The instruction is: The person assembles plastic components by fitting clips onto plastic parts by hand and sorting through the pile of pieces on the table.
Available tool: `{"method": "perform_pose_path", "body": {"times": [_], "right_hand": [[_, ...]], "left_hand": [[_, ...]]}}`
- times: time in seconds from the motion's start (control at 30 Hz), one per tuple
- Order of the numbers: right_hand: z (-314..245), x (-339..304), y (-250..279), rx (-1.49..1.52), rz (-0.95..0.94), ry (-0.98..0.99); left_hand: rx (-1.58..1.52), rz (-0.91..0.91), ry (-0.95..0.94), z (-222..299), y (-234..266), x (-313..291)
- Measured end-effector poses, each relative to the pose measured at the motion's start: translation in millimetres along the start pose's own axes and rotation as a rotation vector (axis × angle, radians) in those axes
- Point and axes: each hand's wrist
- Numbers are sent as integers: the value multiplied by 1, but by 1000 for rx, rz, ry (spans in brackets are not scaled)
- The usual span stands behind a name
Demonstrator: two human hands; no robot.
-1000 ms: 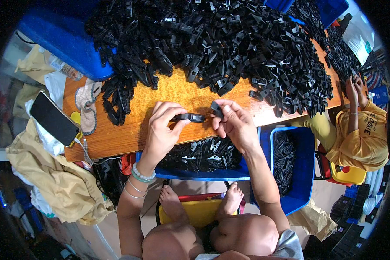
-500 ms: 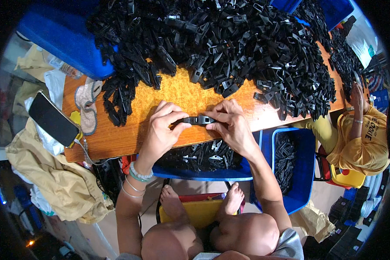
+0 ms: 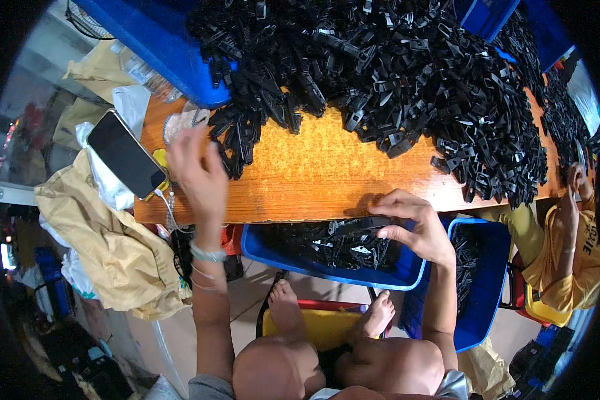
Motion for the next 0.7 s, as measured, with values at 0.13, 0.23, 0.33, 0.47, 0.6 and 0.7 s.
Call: {"method": "perform_pose_path", "body": {"times": [0.13,0.23,0.33,0.47,0.6,0.7], "right_hand": [[-4,3,-8,14,30,-97],[3,3,-13,44,10,-27],[9,-2,-10,30,69,-18],[7,-9,-3,135,317,-47],[10,-6,-7,212,451,-30],[13,-12,-11,190,434,10]], "left_hand": [[186,-143,185,-61,-14,28],[86,-144,283,-62,-8,38],[-61,225,-2,-19,0,23],[-97,-4,-311,69,26,-36],[-211,-580,-283,126,-35,-66],[-270,-652,-294,119,-43,-33]]}}
Point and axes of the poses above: each hand's wrist, its own x-axis towards the middle knuckle, its own y-axis out of the back of the hand, z = x × y, and after that the axes turned 13 degrees about -z, right-handed
